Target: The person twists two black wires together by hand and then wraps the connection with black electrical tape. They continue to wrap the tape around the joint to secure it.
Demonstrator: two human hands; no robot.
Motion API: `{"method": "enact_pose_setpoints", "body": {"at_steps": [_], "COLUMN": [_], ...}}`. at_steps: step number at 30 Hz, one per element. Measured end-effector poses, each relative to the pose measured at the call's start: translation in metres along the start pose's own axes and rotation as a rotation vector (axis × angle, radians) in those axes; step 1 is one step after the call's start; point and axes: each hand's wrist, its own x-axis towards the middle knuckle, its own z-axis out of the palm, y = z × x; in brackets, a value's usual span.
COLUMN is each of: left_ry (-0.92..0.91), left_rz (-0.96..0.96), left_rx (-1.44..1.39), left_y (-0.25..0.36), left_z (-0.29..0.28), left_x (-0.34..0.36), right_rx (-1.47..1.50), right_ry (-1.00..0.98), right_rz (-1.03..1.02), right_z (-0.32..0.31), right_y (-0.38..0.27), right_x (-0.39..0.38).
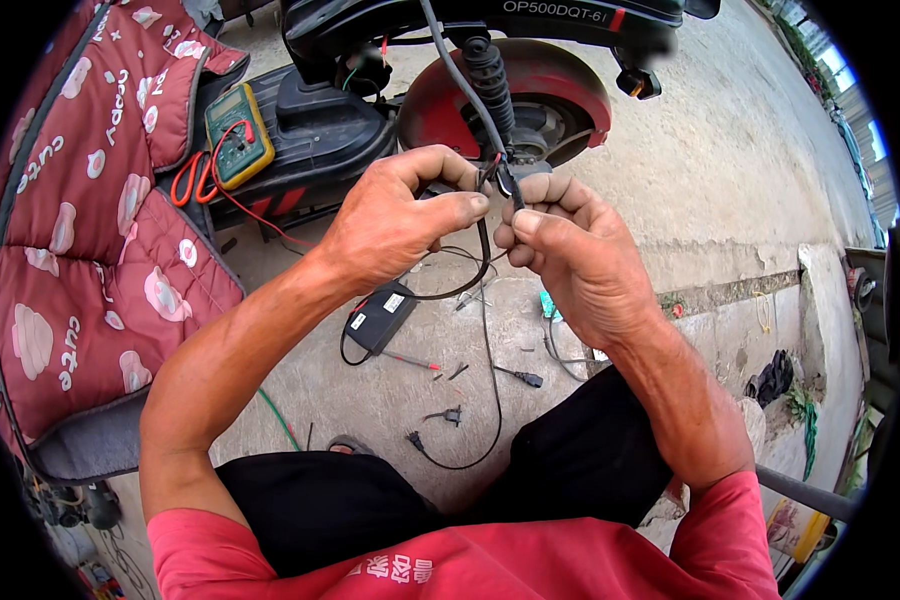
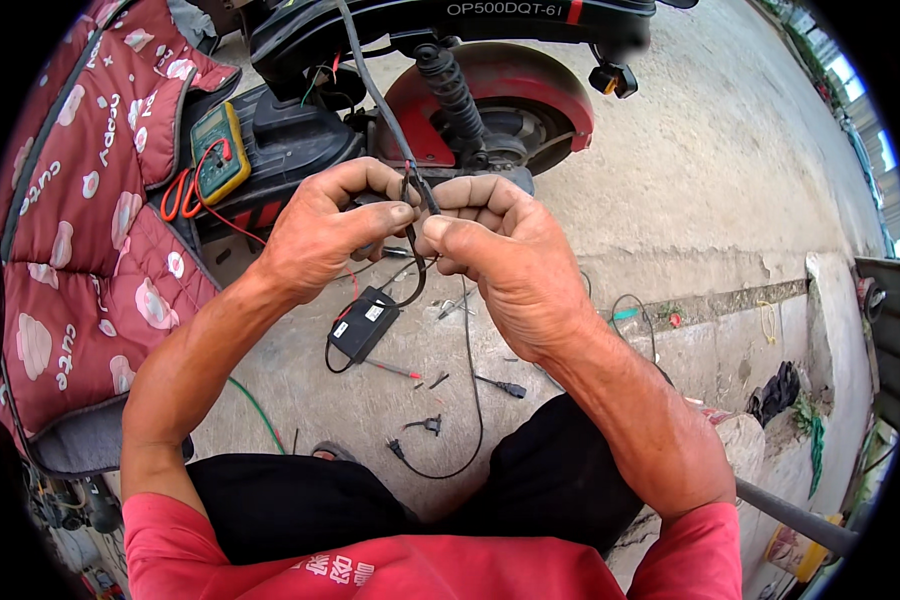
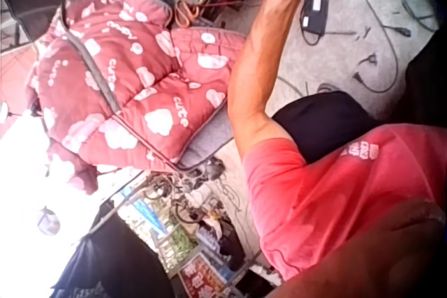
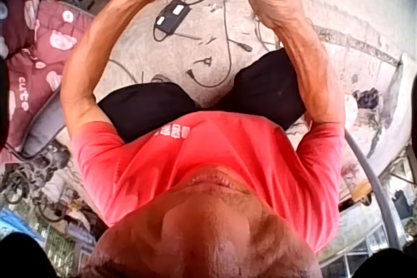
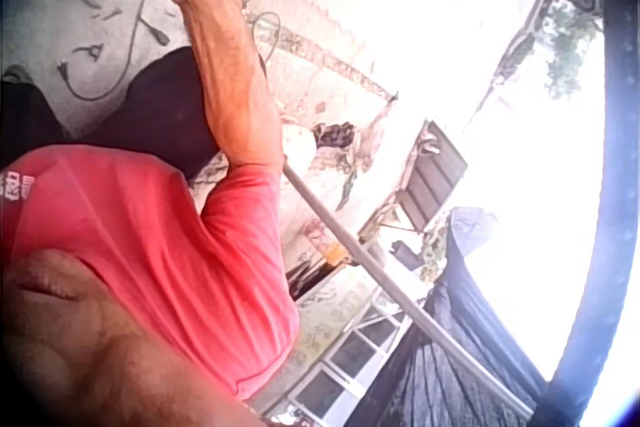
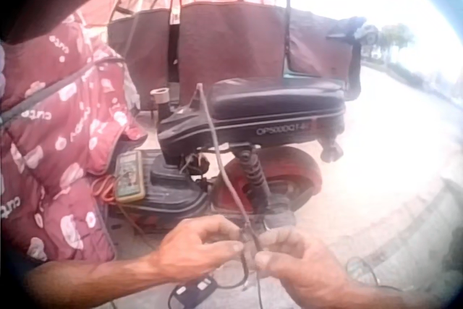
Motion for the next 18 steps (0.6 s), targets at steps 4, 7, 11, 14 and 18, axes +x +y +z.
{"method": "enact_pose_setpoints", "body": {"at_steps": [4,7,11,14,18], "left_ry": [0.006,0.024,0.036,0.030,0.016], "left_rz": [0.054,0.206,0.338,0.378,0.412], "left_rx": [0.028,0.177,0.255,0.235,0.232], "left_y": [0.008,0.010,0.010,0.010,0.014], "left_z": [-0.002,-0.004,-0.006,-0.006,-0.008], "left_x": [-0.003,-0.004,-0.009,-0.011,-0.013], "right_rx": [0.004,-0.012,-0.017,-0.040,-0.065], "right_ry": [-0.022,-0.031,-0.012,-0.032,-0.031], "right_rz": [-0.005,-0.010,-0.030,-0.055,-0.112], "right_z": [0.001,0.003,0.006,0.008,0.011], "right_y": [-0.001,-0.001,0.002,0.003,0.005], "right_x": [0.000,0.000,0.000,0.001,0.002]}}
